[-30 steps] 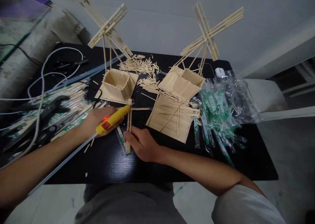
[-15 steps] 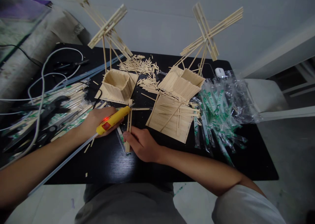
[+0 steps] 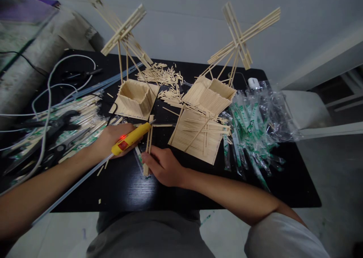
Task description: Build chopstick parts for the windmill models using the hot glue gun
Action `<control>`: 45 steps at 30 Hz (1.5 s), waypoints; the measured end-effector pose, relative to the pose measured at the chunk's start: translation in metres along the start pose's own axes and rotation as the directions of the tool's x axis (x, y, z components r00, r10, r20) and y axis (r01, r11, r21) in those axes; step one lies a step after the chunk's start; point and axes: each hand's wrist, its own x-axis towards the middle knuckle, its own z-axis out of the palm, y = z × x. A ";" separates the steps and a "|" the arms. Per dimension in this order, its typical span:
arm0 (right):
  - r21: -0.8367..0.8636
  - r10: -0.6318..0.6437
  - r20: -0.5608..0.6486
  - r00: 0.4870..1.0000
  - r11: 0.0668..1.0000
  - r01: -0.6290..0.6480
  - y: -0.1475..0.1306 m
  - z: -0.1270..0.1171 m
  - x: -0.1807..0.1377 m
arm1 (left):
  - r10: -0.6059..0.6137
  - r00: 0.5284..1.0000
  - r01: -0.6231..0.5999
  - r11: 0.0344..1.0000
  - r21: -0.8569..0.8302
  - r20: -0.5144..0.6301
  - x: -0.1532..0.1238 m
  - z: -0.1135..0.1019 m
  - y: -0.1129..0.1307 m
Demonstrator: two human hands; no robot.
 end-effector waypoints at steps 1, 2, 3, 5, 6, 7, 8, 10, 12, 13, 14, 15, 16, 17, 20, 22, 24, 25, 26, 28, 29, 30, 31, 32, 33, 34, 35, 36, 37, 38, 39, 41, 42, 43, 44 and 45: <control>0.001 0.003 0.000 1.000 1.000 -0.003 0.000 0.000 0.000 | -0.001 1.000 0.001 1.000 -0.002 0.009 0.000 0.000 0.000; 0.003 0.005 0.003 1.000 1.000 -0.005 0.001 0.000 0.000 | -0.002 1.000 0.002 1.000 -0.001 0.016 0.000 0.000 0.000; 0.003 0.006 0.005 1.000 1.000 -0.006 0.002 0.000 0.000 | -0.003 1.000 0.003 1.000 0.000 0.018 0.000 0.000 -0.001; -0.006 0.005 0.008 1.000 1.000 -0.004 0.003 0.000 0.000 | -0.008 1.000 0.008 1.000 0.000 0.020 -0.001 0.000 -0.001; -0.013 0.003 0.007 1.000 1.000 -0.003 0.003 0.000 0.000 | -0.011 1.000 0.011 1.000 -0.002 0.020 -0.001 0.000 -0.001; -0.019 0.002 0.004 1.000 1.000 -0.002 0.003 0.000 0.000 | -0.013 1.000 0.013 1.000 -0.006 0.023 -0.001 0.000 -0.001; -0.021 0.004 0.002 1.000 1.000 -0.004 0.003 0.000 0.000 | -0.012 1.000 0.012 1.000 -0.007 0.025 -0.001 0.000 -0.001; -0.013 0.008 0.000 1.000 1.000 -0.008 0.001 0.000 -0.001 | -0.010 1.000 0.010 1.000 -0.002 0.029 -0.001 0.000 -0.001; -0.013 0.010 0.003 1.000 1.000 -0.010 -0.001 0.000 -0.001 | -0.007 1.000 0.007 1.000 0.006 0.024 -0.001 0.000 -0.001; -0.015 0.008 0.003 1.000 1.000 -0.008 -0.001 0.000 -0.001 | -0.006 1.000 0.006 1.000 0.007 0.024 0.000 0.000 -0.001; -0.015 0.007 0.003 1.000 1.000 -0.007 -0.001 0.000 -0.001 | -0.004 1.000 0.004 1.000 0.005 0.021 0.000 0.000 -0.001; -0.014 0.007 0.003 1.000 1.000 -0.007 -0.001 0.000 -0.001 | 0.000 1.000 0.000 1.000 0.000 0.021 0.000 0.000 -0.001; -0.012 0.008 0.004 1.000 1.000 -0.008 -0.001 0.000 -0.001 | 0.004 1.000 -0.003 1.000 -0.007 0.025 0.000 0.000 -0.001; -0.010 0.010 0.004 1.000 1.000 -0.010 -0.001 0.000 -0.001 | 0.004 1.000 -0.003 1.000 -0.011 0.028 0.000 0.000 -0.001; -0.016 0.018 0.005 1.000 1.000 -0.018 -0.001 0.001 -0.001 | -0.010 0.999 0.011 1.000 -0.018 0.039 0.000 0.000 -0.001; -0.016 0.016 0.008 1.000 1.000 -0.016 -0.001 0.001 -0.001 | -0.015 0.999 0.016 1.000 -0.025 0.045 0.000 -0.001 0.000; -0.013 0.011 0.007 1.000 1.000 -0.011 -0.001 0.001 -0.001 | -0.005 0.999 0.006 0.999 -0.031 0.037 0.000 -0.001 0.000; -0.017 0.010 0.005 1.000 1.000 -0.010 -0.001 0.000 -0.001 | 0.001 0.999 0.000 0.999 -0.032 0.033 0.001 -0.001 0.000; -0.023 0.008 0.003 1.000 1.000 -0.008 0.000 0.000 -0.001 | 0.006 1.000 -0.005 1.000 -0.029 0.024 0.001 -0.001 0.000; -0.032 0.005 0.001 1.000 0.999 -0.005 0.001 0.000 -0.001 | 0.011 1.000 -0.010 1.000 -0.027 0.016 0.001 -0.001 0.000; -0.035 0.004 0.003 1.000 0.999 -0.004 0.001 0.000 -0.001 | 0.009 1.000 -0.009 1.000 -0.027 0.018 0.001 -0.001 0.000; -0.038 0.003 0.006 1.000 0.999 -0.002 0.002 0.000 -0.001 | 0.004 1.000 -0.004 1.000 -0.030 0.027 0.001 -0.001 0.000; -0.039 0.003 0.009 1.000 0.999 -0.003 0.002 0.000 -0.001 | -0.004 0.999 0.006 0.999 -0.033 0.036 0.000 -0.001 0.000; -0.041 0.006 0.012 1.000 0.999 -0.006 0.001 0.000 -0.001 | -0.013 0.999 0.015 0.999 -0.036 0.046 0.000 -0.001 0.000; -0.043 0.008 0.013 1.000 0.999 -0.008 0.001 0.000 -0.001 | -0.021 0.998 0.023 0.999 -0.040 0.056 0.000 -0.002 0.000; -0.043 0.008 0.013 1.000 0.999 -0.008 0.000 0.000 -0.001 | -0.026 0.998 0.029 0.999 -0.042 0.064 0.001 -0.002 0.001; -0.043 0.007 0.014 1.000 0.999 -0.006 0.000 0.000 -0.001 | -0.031 0.997 0.034 0.998 -0.043 0.068 0.001 -0.002 0.001; -0.043 0.005 0.014 1.000 0.999 -0.004 0.000 0.000 0.000 | -0.035 0.997 0.038 0.998 -0.045 0.072 0.001 -0.002 0.001; -0.046 0.003 0.013 1.000 0.999 -0.002 -0.001 0.000 0.000 | -0.039 0.996 0.043 0.998 -0.048 0.078 0.001 -0.002 0.001; -0.051 0.002 0.011 1.000 0.999 -0.001 -0.001 0.000 0.000 | -0.046 0.996 0.050 0.998 -0.049 0.081 0.001 -0.002 0.001; -0.055 0.002 0.010 1.000 0.998 -0.001 -0.001 0.000 0.000 | -0.052 0.995 0.056 0.997 -0.049 0.083 0.001 -0.002 0.001; -0.055 0.001 0.009 1.000 0.998 0.000 0.000 -0.001 0.000 | -0.053 0.995 0.057 0.997 -0.051 0.080 0.000 -0.001 0.000; -0.052 0.001 0.010 1.000 0.999 0.000 0.000 -0.001 0.000 | -0.050 0.996 0.054 0.997 -0.051 0.073 0.000 0.000 -0.001; -0.049 0.001 0.012 1.000 0.999 0.000 0.000 -0.001 0.000 | -0.046 0.996 0.049 0.997 -0.051 0.070 -0.001 0.000 -0.001; -0.046 0.001 0.013 1.000 0.999 0.000 0.000 -0.001 0.000 | -0.040 0.997 0.044 0.998 -0.050 0.065 -0.001 0.001 -0.001; -0.046 0.002 0.013 1.000 0.999 -0.002 0.000 -0.001 0.000 | -0.036 0.997 0.039 0.998 -0.048 0.062 -0.001 0.001 -0.001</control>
